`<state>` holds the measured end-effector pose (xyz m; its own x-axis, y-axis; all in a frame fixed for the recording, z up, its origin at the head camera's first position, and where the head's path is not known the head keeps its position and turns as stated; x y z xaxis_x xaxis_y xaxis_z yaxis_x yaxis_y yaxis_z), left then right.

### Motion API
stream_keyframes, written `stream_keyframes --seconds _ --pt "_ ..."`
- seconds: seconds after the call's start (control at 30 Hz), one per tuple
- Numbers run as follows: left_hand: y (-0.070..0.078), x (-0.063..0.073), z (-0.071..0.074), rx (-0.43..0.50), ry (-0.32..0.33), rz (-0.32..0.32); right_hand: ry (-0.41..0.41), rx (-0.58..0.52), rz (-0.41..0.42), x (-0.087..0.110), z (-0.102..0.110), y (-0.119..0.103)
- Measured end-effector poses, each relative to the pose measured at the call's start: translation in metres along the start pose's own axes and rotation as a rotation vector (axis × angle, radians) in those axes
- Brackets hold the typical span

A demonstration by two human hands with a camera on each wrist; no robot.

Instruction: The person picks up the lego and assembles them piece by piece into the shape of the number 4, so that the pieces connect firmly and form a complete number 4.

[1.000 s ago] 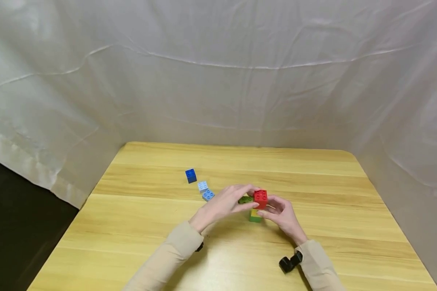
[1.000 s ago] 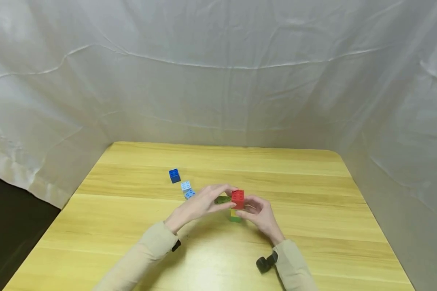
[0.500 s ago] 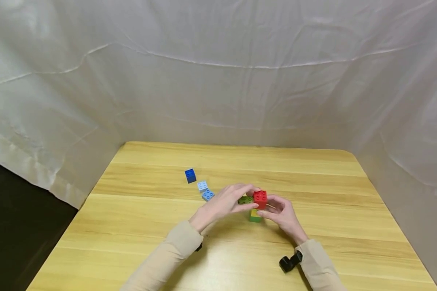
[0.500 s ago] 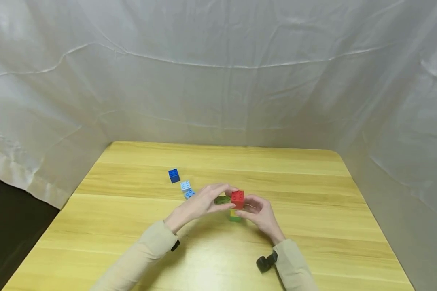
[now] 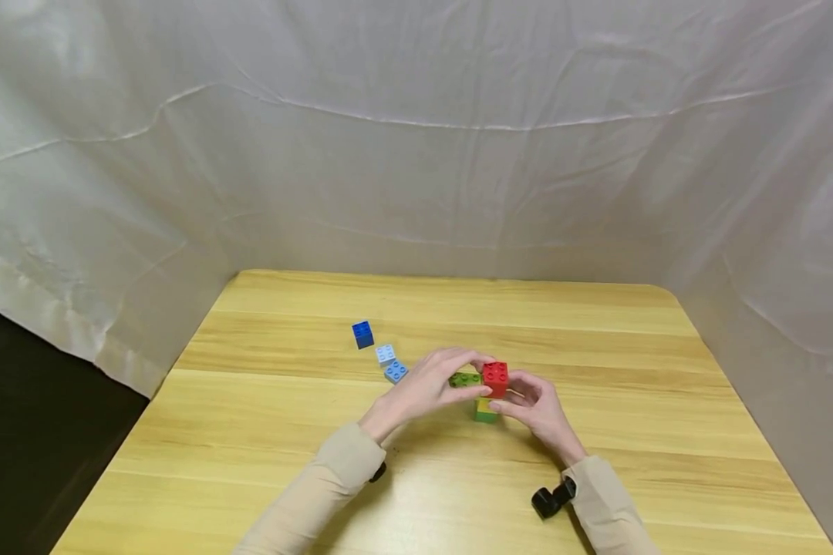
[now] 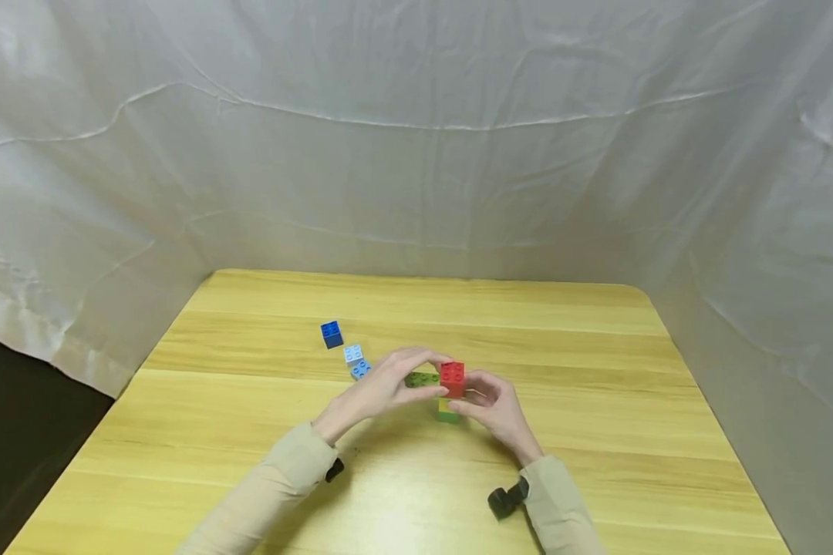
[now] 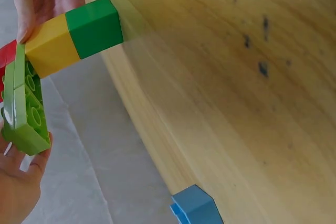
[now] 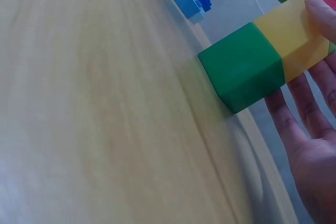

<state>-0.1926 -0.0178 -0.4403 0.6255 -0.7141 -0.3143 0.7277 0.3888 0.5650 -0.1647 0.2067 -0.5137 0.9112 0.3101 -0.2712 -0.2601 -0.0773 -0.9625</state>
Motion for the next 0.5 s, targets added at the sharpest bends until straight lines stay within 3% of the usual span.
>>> stream_keyframes --seconds 0.3,0.5 --pt "-0.008 0.006 0.004 0.14 0.007 -0.005 0.011 0.003 -0.02 0.0 0.0 0.0" --pt "-0.019 0.016 0.019 0.265 0.042 0.11 0.02 0.005 -0.03 0.0 0.001 0.001"
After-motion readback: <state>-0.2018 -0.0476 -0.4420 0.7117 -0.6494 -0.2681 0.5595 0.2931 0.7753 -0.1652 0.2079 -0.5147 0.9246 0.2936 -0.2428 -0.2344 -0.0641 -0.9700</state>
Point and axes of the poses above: each hand's wrist, its own x-axis away from the middle knuckle, its own z-axis out of the back of the hand, y = z × x, the point moved 1 cm from there along -x, towards the middle knuckle, and after that the axes turned 2 degrees about -y, right-handed, at the moved point
